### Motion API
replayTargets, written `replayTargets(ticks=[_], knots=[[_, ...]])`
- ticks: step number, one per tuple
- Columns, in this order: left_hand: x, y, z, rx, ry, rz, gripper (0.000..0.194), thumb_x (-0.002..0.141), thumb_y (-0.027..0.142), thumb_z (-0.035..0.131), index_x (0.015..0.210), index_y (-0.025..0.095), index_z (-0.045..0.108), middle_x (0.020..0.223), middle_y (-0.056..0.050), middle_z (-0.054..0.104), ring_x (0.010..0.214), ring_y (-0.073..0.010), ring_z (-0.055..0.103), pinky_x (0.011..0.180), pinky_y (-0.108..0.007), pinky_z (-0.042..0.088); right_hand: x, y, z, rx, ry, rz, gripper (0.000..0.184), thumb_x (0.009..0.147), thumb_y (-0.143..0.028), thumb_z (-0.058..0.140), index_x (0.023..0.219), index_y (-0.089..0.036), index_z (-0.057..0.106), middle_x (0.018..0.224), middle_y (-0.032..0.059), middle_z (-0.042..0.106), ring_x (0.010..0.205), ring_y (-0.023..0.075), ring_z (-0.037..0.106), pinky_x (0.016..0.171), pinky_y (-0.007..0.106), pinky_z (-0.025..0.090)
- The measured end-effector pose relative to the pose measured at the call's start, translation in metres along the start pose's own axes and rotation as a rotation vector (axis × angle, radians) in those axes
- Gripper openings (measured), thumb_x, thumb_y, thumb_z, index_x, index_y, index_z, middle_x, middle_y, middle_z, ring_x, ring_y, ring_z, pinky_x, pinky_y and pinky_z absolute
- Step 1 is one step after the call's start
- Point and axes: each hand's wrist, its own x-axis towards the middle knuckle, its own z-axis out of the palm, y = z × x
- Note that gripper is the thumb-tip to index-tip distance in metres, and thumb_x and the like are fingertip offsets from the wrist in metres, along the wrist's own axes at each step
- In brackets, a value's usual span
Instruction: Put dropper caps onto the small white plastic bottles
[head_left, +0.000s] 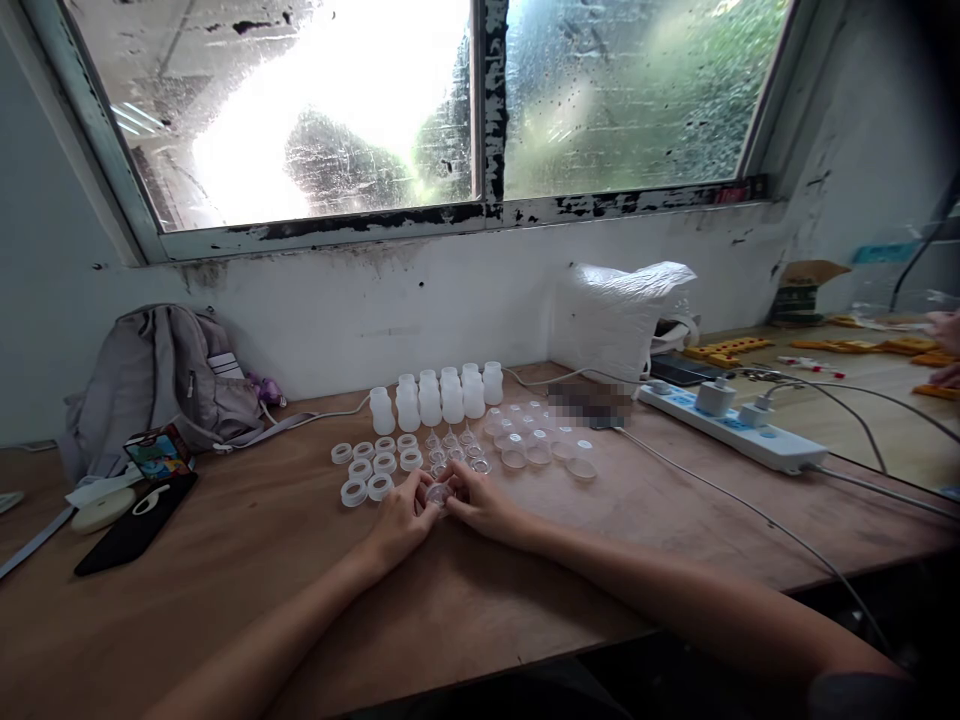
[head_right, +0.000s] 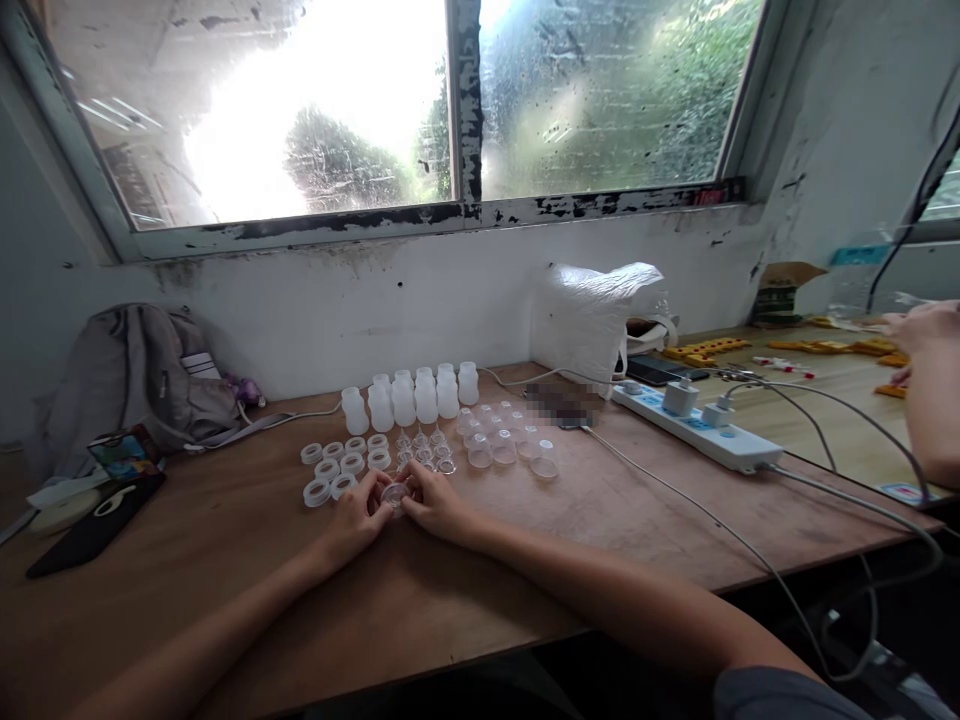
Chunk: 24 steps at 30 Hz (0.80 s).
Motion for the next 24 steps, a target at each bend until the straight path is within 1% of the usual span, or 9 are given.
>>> replayTargets(ticks=[4, 8, 11, 17, 24], knots=[[0.0006, 0.0019, -0.0053, -0.061, 0.016, 0.006, 0.014, 0.072, 0.020, 0.045, 0.085, 0.018, 0.050, 0.061, 0.003, 0.050, 0.054, -0.0101, 0.046, 0.052, -0.021, 0.036, 0.0001, -0.0003, -0.0002, -0.011, 0.020, 0.012, 0.018, 0.078, -0.024, 0.045, 0.095, -0.017, 0.048, 0.059, -0.0035, 0.051, 0.050, 0.0073, 0.044, 0.047, 0.018, 0.034], [0.0006, 0.0039, -0.0098, -0.148, 0.014, 0.005, 0.018, 0.078, 0.028, 0.041, 0.088, 0.017, 0.051, 0.067, 0.000, 0.055, 0.058, -0.0112, 0.050, 0.054, -0.021, 0.038, -0.0007, -0.0038, -0.0026, -0.018, 0.031, 0.034, 0.024, 0.081, -0.034, 0.041, 0.094, -0.017, 0.052, 0.061, -0.0016, 0.052, 0.052, 0.0087, 0.047, 0.049, 0.020, 0.037], [0.0005, 0.0046, -0.0103, -0.158, 0.014, 0.005, 0.021, 0.080, 0.032, 0.040, 0.085, 0.016, 0.052, 0.066, 0.000, 0.056, 0.058, -0.0118, 0.051, 0.054, -0.022, 0.038, -0.0006, -0.0052, -0.0037, -0.018, 0.036, 0.045, 0.024, 0.081, -0.036, 0.041, 0.087, -0.016, 0.054, 0.060, -0.0011, 0.052, 0.053, 0.0090, 0.047, 0.049, 0.020, 0.037], [0.0010, 0.0068, -0.0091, -0.185, -0.010, -0.012, 0.019, 0.079, 0.031, 0.040, 0.074, 0.016, 0.050, 0.059, 0.002, 0.052, 0.053, -0.0103, 0.048, 0.051, -0.020, 0.036, 0.0002, -0.0040, -0.0030, 0.006, 0.037, 0.072, 0.024, 0.080, -0.035, 0.042, 0.072, -0.015, 0.052, 0.055, -0.0018, 0.049, 0.051, 0.0085, 0.046, 0.046, 0.019, 0.035], [0.0019, 0.0072, -0.0074, -0.208, -0.038, -0.045, 0.016, 0.079, 0.029, 0.040, 0.070, 0.016, 0.046, 0.054, 0.004, 0.048, 0.048, -0.0088, 0.046, 0.048, -0.019, 0.034, 0.0002, -0.0024, -0.0022, -0.047, 0.037, 0.070, 0.023, 0.080, -0.032, 0.042, 0.068, -0.015, 0.051, 0.055, -0.0018, 0.050, 0.050, 0.0078, 0.045, 0.047, 0.019, 0.034]])
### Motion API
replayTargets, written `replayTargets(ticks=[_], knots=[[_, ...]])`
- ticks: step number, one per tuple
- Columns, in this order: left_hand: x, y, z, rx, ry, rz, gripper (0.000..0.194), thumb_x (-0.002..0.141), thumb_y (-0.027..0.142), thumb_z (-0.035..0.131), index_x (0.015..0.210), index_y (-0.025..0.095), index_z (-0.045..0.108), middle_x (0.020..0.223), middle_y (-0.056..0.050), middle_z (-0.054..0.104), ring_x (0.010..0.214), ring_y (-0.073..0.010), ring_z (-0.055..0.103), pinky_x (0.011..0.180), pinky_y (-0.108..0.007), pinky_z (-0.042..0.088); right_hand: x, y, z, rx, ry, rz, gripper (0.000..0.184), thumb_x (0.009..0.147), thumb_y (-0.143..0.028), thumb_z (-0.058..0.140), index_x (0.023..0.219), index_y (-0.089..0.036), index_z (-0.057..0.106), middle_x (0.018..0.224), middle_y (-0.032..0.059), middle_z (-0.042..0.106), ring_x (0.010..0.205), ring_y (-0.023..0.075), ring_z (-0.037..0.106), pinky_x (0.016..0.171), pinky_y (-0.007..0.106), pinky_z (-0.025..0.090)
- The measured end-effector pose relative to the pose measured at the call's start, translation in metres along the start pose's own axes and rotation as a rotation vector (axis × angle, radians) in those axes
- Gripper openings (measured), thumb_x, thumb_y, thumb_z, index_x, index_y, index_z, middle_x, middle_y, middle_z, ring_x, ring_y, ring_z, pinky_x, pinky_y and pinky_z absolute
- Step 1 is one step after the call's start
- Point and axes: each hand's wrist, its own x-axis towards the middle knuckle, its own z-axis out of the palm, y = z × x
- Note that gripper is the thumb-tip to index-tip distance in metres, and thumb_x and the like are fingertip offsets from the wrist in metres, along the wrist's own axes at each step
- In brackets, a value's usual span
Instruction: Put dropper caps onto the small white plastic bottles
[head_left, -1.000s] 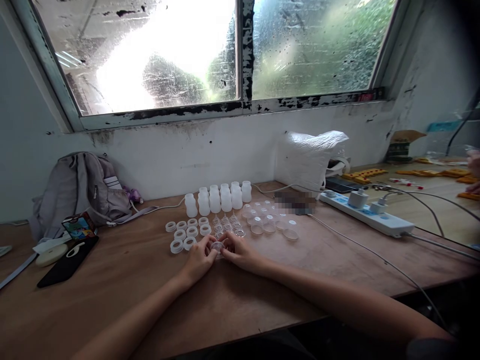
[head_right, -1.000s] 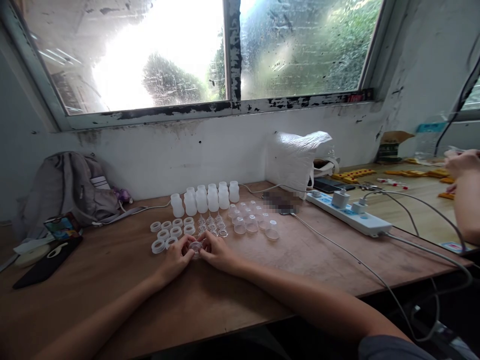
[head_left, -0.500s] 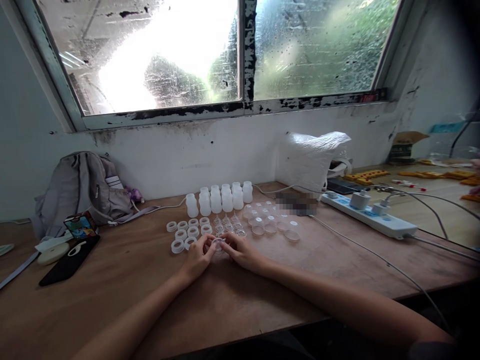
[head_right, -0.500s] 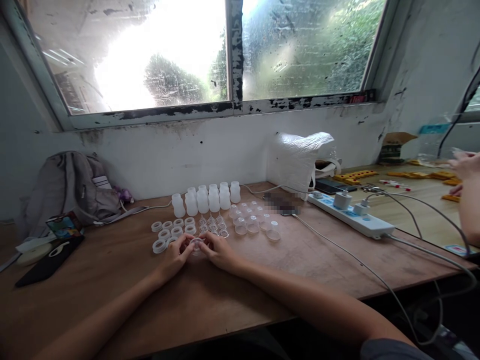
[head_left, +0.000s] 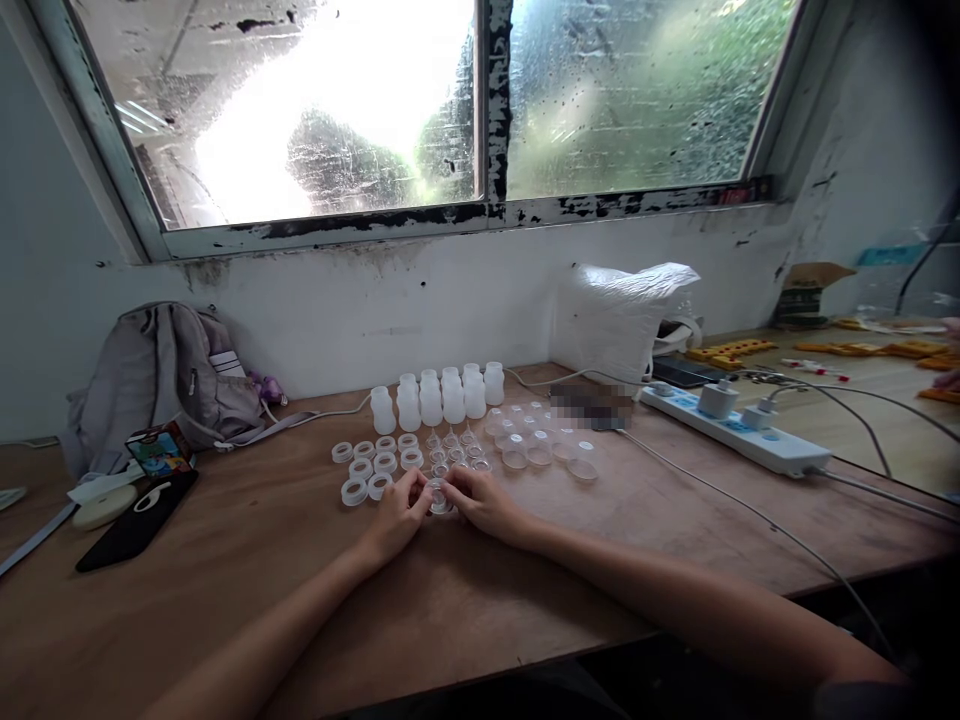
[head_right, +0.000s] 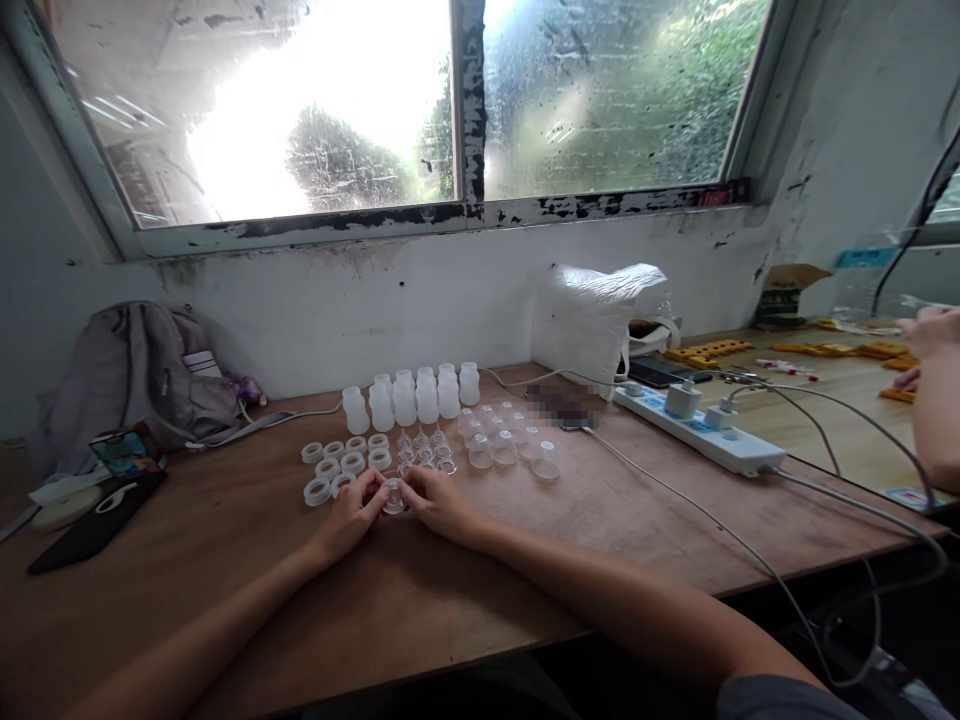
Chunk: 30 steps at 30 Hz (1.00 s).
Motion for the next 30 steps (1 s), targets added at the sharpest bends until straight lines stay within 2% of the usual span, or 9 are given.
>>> replayTargets(ticks=[11, 22, 27, 30], knots=[[0.0014, -0.0076, 0.0028, 0.033, 0.009, 0.021, 0.012, 0.075, 0.025, 0.043, 0.070, 0.015, 0.047, 0.056, 0.002, 0.051, 0.051, -0.0094, 0.046, 0.048, -0.019, 0.033, 0.0005, 0.0027, 0.0000, -0.041, -0.004, -0.015, 0.021, 0.079, -0.031, 0.044, 0.073, -0.014, 0.055, 0.063, 0.0003, 0.056, 0.056, 0.0089, 0.047, 0.050, 0.019, 0.034], [0.0013, -0.0098, 0.0075, 0.029, 0.040, 0.020, 0.018, 0.072, 0.031, 0.049, 0.062, 0.016, 0.045, 0.051, 0.004, 0.047, 0.047, -0.0078, 0.043, 0.044, -0.018, 0.031, -0.0001, 0.0013, 0.0031, -0.079, -0.013, -0.017, 0.012, 0.074, -0.025, 0.048, 0.068, -0.015, 0.052, 0.057, -0.0023, 0.051, 0.053, 0.0077, 0.043, 0.047, 0.018, 0.031], [0.0012, -0.0080, 0.0022, 0.001, 0.030, 0.021, 0.015, 0.075, 0.029, 0.045, 0.077, 0.016, 0.050, 0.060, 0.002, 0.054, 0.051, -0.0093, 0.049, 0.049, -0.019, 0.037, 0.0004, 0.0029, 0.0014, 0.035, -0.024, 0.004, 0.017, 0.078, -0.030, 0.045, 0.084, -0.016, 0.053, 0.062, -0.0013, 0.054, 0.050, 0.0075, 0.046, 0.047, 0.019, 0.036], [0.0007, -0.0066, -0.0008, 0.012, 0.026, 0.039, 0.017, 0.076, 0.028, 0.045, 0.087, 0.017, 0.050, 0.069, 0.000, 0.058, 0.056, -0.0104, 0.053, 0.052, -0.020, 0.040, 0.0006, 0.0041, -0.0001, 0.057, -0.021, -0.026, 0.020, 0.076, -0.026, 0.047, 0.093, -0.017, 0.051, 0.065, -0.0012, 0.054, 0.052, 0.0078, 0.048, 0.049, 0.019, 0.037]])
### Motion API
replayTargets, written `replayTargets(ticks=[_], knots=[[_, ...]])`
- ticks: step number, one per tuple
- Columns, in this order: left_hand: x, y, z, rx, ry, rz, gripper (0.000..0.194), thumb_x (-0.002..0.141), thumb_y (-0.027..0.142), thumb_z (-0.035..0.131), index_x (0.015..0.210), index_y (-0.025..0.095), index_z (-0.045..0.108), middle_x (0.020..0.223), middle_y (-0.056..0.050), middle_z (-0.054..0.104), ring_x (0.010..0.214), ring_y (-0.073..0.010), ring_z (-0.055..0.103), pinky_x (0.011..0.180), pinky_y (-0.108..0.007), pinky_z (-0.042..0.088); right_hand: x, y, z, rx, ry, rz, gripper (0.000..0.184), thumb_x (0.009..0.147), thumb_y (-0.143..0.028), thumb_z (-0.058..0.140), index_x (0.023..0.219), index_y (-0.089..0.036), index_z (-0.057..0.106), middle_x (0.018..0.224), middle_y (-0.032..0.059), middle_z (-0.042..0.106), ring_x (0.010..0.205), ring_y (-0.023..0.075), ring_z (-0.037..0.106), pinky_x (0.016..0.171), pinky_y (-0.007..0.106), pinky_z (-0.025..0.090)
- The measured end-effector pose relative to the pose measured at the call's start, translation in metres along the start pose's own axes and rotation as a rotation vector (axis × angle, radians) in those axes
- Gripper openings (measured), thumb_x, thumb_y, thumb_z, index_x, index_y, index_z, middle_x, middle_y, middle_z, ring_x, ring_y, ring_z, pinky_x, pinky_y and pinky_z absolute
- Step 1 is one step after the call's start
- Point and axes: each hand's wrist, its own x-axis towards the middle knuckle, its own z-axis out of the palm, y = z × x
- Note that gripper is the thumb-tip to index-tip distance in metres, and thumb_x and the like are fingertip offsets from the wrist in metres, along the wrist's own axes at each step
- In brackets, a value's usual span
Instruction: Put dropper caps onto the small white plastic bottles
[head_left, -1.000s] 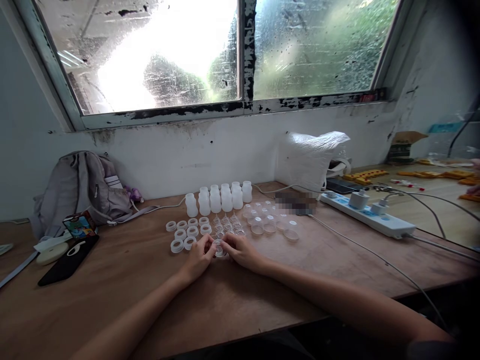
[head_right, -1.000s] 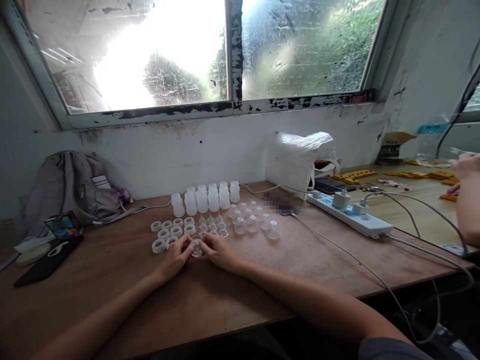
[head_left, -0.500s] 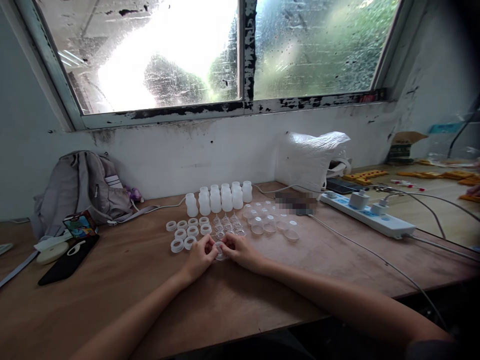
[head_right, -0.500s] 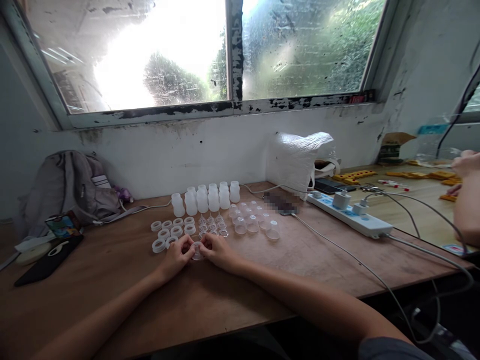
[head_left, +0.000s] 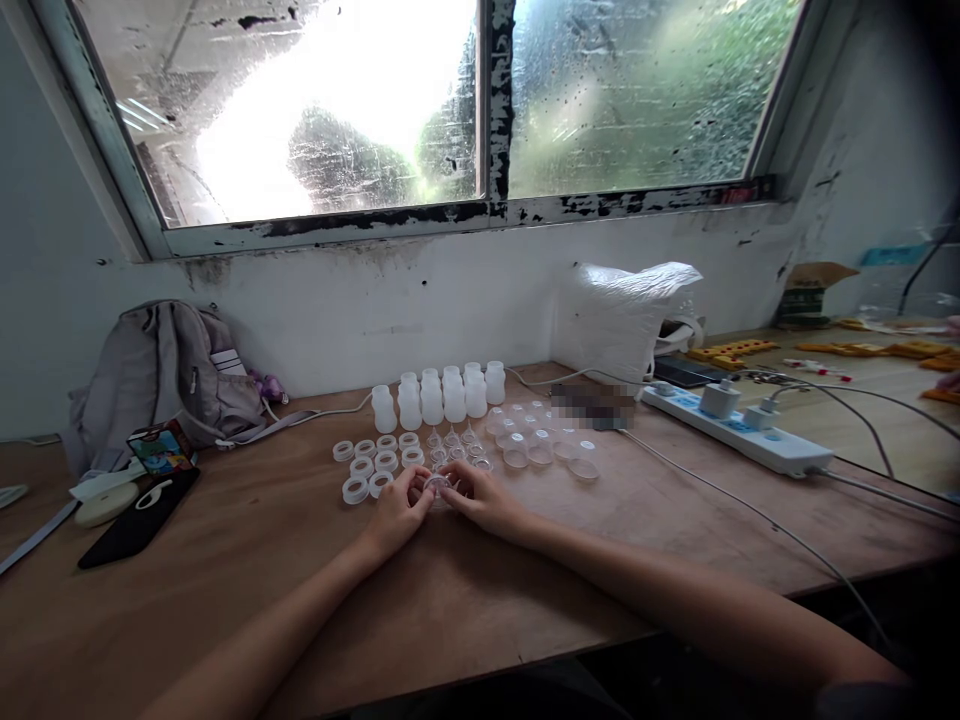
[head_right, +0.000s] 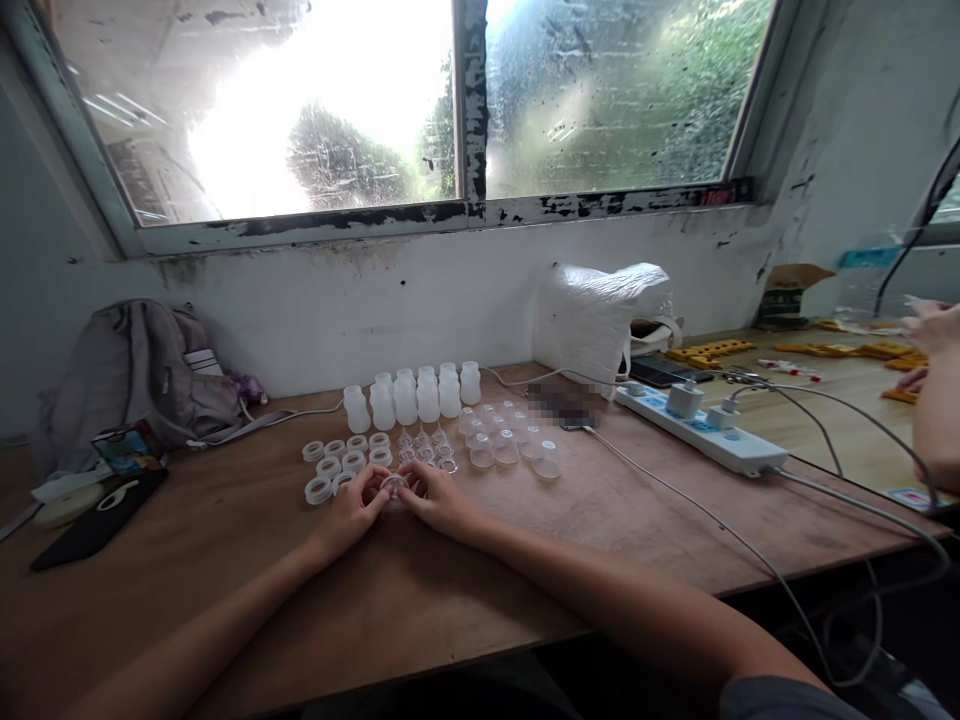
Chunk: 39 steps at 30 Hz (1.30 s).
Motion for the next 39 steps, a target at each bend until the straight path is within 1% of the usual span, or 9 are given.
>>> replayTargets(ticks=[4, 7, 10, 14, 20, 25, 33, 36, 39], knots=[[-0.0007, -0.0007, -0.0001, 0.036, -0.022, 0.040, 0.022, 0.071, 0.021, 0.049, 0.093, 0.018, 0.048, 0.072, -0.001, 0.059, 0.060, -0.0111, 0.054, 0.054, -0.020, 0.041, -0.0003, 0.0008, 0.0002, -0.025, 0.010, -0.043, 0.024, 0.070, -0.015, 0.049, 0.094, -0.018, 0.049, 0.067, -0.0021, 0.054, 0.054, 0.0074, 0.047, 0.050, 0.018, 0.037], [-0.0008, -0.0020, 0.0010, 0.075, -0.014, 0.058, 0.022, 0.068, 0.016, 0.049, 0.090, 0.018, 0.048, 0.073, 0.000, 0.058, 0.057, -0.0096, 0.052, 0.056, -0.020, 0.041, -0.0004, -0.0002, 0.0015, -0.044, 0.011, -0.046, 0.024, 0.068, -0.012, 0.049, 0.092, -0.018, 0.048, 0.064, -0.0032, 0.051, 0.053, 0.0072, 0.045, 0.050, 0.018, 0.035], [-0.0007, -0.0026, 0.0020, 0.105, -0.008, 0.071, 0.023, 0.066, 0.012, 0.049, 0.087, 0.019, 0.048, 0.067, 0.002, 0.055, 0.055, -0.0089, 0.050, 0.055, -0.020, 0.040, -0.0004, -0.0014, 0.0022, -0.055, 0.005, -0.044, 0.024, 0.066, -0.010, 0.048, 0.089, -0.018, 0.046, 0.064, -0.0039, 0.049, 0.052, 0.0068, 0.043, 0.049, 0.017, 0.034], [-0.0006, -0.0031, 0.0032, 0.123, 0.000, 0.078, 0.023, 0.065, 0.011, 0.049, 0.087, 0.019, 0.047, 0.061, 0.004, 0.051, 0.054, -0.0090, 0.048, 0.054, -0.020, 0.039, 0.0000, -0.0007, 0.0024, -0.062, 0.003, -0.033, 0.025, 0.065, -0.008, 0.048, 0.088, -0.018, 0.045, 0.063, -0.0049, 0.047, 0.051, 0.0063, 0.042, 0.048, 0.017, 0.032], [0.0002, -0.0028, 0.0046, 0.112, -0.002, 0.061, 0.021, 0.065, 0.012, 0.048, 0.085, 0.019, 0.047, 0.062, 0.003, 0.052, 0.055, -0.0093, 0.048, 0.054, -0.020, 0.038, 0.0007, 0.0010, 0.0037, -0.067, 0.008, -0.016, 0.025, 0.064, -0.007, 0.047, 0.087, -0.018, 0.045, 0.061, -0.0055, 0.046, 0.051, 0.0062, 0.041, 0.048, 0.017, 0.031], [0.0002, -0.0015, 0.0054, 0.081, 0.004, 0.031, 0.020, 0.065, 0.012, 0.047, 0.084, 0.018, 0.048, 0.062, 0.004, 0.051, 0.053, -0.0085, 0.047, 0.053, -0.019, 0.038, 0.0005, -0.0043, 0.0027, -0.062, 0.008, -0.019, 0.023, 0.064, -0.007, 0.047, 0.085, -0.018, 0.044, 0.059, -0.0056, 0.045, 0.053, 0.0071, 0.042, 0.049, 0.017, 0.032], [0.0017, -0.0019, 0.0068, 0.063, 0.011, 0.024, 0.016, 0.066, 0.014, 0.049, 0.082, 0.019, 0.049, 0.058, 0.005, 0.048, 0.053, -0.0088, 0.046, 0.052, -0.019, 0.037, 0.0007, -0.0028, 0.0033, -0.055, 0.023, -0.033, 0.018, 0.067, -0.010, 0.048, 0.082, -0.019, 0.044, 0.058, -0.0059, 0.043, 0.051, 0.0070, 0.041, 0.047, 0.018, 0.031], [0.0016, -0.0008, 0.0054, 0.017, 0.017, 0.012, 0.017, 0.070, 0.020, 0.050, 0.087, 0.018, 0.048, 0.064, 0.003, 0.051, 0.054, -0.0093, 0.048, 0.051, -0.019, 0.038, 0.0006, -0.0033, 0.0024, -0.016, 0.035, -0.017, 0.013, 0.073, -0.019, 0.048, 0.086, -0.018, 0.045, 0.059, -0.0048, 0.044, 0.050, 0.0065, 0.041, 0.046, 0.017, 0.032], [0.0015, -0.0010, 0.0042, -0.014, 0.030, 0.013, 0.016, 0.075, 0.028, 0.048, 0.087, 0.018, 0.048, 0.065, 0.002, 0.053, 0.055, -0.0096, 0.050, 0.051, -0.020, 0.038, -0.0001, -0.0060, 0.0001, 0.063, 0.013, 0.008, 0.016, 0.077, -0.029, 0.047, 0.088, -0.018, 0.047, 0.063, -0.0032, 0.047, 0.049, 0.0060, 0.044, 0.045, 0.017, 0.034]])
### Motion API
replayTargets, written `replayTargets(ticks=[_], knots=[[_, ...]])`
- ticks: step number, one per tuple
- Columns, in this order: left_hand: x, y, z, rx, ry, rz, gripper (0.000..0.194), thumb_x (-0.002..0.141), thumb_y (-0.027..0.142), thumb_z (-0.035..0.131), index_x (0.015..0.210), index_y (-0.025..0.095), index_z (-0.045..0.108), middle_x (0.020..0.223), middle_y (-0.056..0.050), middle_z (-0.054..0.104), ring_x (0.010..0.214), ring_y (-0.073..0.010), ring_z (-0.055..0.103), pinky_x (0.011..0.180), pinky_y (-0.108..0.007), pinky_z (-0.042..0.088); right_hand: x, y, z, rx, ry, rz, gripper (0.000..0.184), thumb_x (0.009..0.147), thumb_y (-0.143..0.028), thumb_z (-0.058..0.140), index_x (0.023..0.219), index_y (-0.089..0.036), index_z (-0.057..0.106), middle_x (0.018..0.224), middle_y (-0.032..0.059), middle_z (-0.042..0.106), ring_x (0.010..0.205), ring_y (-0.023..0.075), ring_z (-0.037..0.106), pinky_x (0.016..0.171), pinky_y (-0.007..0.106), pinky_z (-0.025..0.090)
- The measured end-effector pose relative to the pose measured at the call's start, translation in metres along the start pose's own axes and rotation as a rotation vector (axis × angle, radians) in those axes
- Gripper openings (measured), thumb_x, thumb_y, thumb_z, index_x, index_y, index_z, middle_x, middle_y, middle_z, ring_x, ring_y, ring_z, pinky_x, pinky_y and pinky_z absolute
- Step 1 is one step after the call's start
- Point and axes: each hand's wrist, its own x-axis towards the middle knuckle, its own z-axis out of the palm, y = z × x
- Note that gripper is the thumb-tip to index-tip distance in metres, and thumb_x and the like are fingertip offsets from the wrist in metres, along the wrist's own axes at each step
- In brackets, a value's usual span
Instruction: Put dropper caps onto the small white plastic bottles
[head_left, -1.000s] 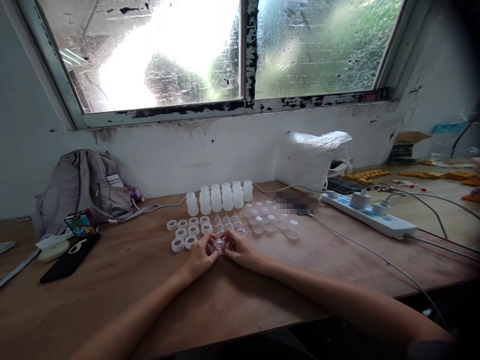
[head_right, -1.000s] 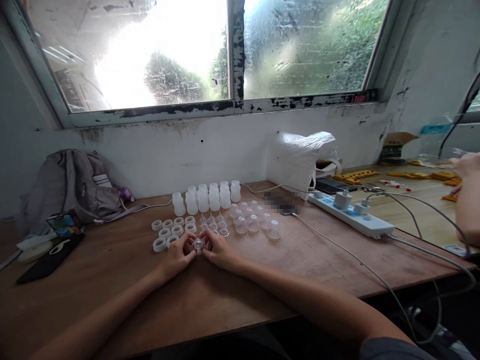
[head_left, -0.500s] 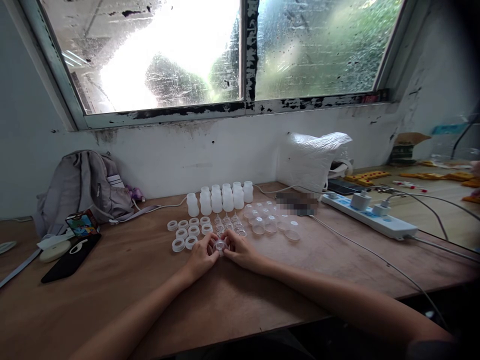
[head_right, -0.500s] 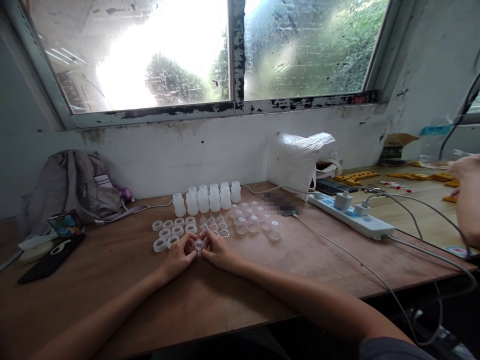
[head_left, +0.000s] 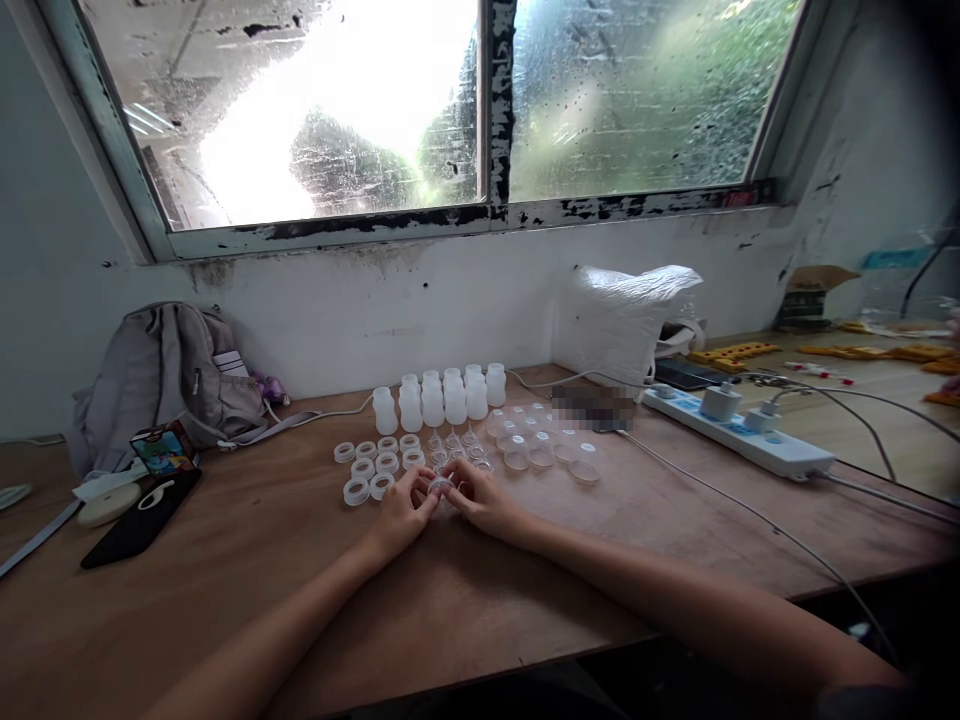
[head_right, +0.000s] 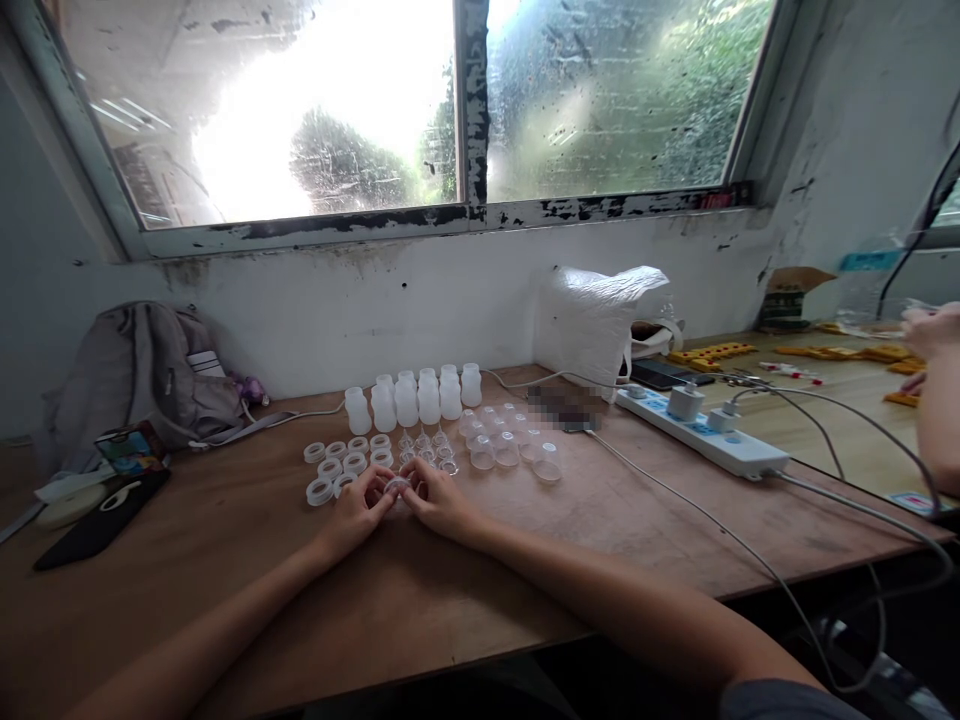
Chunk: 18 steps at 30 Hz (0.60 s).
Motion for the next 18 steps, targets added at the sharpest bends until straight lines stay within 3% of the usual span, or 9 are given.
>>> replayTargets(ticks=[3, 6, 11, 15, 18], knots=[[0.002, -0.006, 0.000, -0.102, 0.002, -0.042, 0.016, 0.078, 0.031, 0.043, 0.088, 0.019, 0.045, 0.062, 0.003, 0.050, 0.049, -0.0081, 0.048, 0.047, -0.019, 0.037, 0.000, -0.002, -0.002, 0.192, -0.045, 0.072, 0.028, 0.079, -0.037, 0.043, 0.101, -0.020, 0.042, 0.068, -0.0032, 0.048, 0.044, 0.0050, 0.045, 0.038, 0.016, 0.034], [0.005, -0.014, 0.001, -0.319, -0.095, -0.116, 0.016, 0.078, 0.030, 0.040, 0.091, 0.020, 0.040, 0.067, 0.003, 0.050, 0.045, -0.0069, 0.048, 0.038, -0.017, 0.033, 0.002, 0.001, -0.004, 0.376, -0.056, 0.164, 0.037, 0.078, -0.041, 0.043, 0.109, -0.022, 0.034, 0.071, -0.0032, 0.050, 0.040, 0.0049, 0.046, 0.031, 0.015, 0.032], [0.007, -0.017, -0.003, -0.509, -0.195, -0.186, 0.016, 0.075, 0.024, 0.040, 0.089, 0.019, 0.046, 0.075, 0.000, 0.050, 0.059, -0.0085, 0.052, 0.047, -0.017, 0.040, 0.004, 0.011, -0.003, 0.393, -0.101, 0.182, 0.025, 0.071, -0.038, 0.054, 0.080, -0.016, 0.048, 0.059, -0.0050, 0.047, 0.039, 0.0045, 0.045, 0.031, 0.015, 0.032], [0.007, -0.011, -0.007, -0.593, -0.172, -0.243, 0.025, 0.079, 0.034, 0.034, 0.091, 0.017, 0.047, 0.090, -0.004, 0.049, 0.064, -0.0094, 0.051, 0.052, -0.020, 0.044, 0.003, 0.011, -0.003, 0.398, -0.091, 0.162, 0.023, 0.071, -0.035, 0.055, 0.082, -0.016, 0.049, 0.057, -0.0053, 0.048, 0.040, 0.0048, 0.045, 0.032, 0.015, 0.033], [0.006, -0.008, -0.006, -0.479, -0.150, -0.202, 0.031, 0.073, 0.039, 0.048, 0.095, 0.018, 0.045, 0.101, -0.005, 0.046, 0.062, -0.0079, 0.050, 0.051, -0.020, 0.044, 0.002, 0.006, -0.004, 0.397, -0.101, 0.161, 0.024, 0.070, -0.035, 0.056, 0.083, -0.016, 0.049, 0.054, -0.0059, 0.048, 0.039, 0.0047, 0.044, 0.032, 0.014, 0.032]])
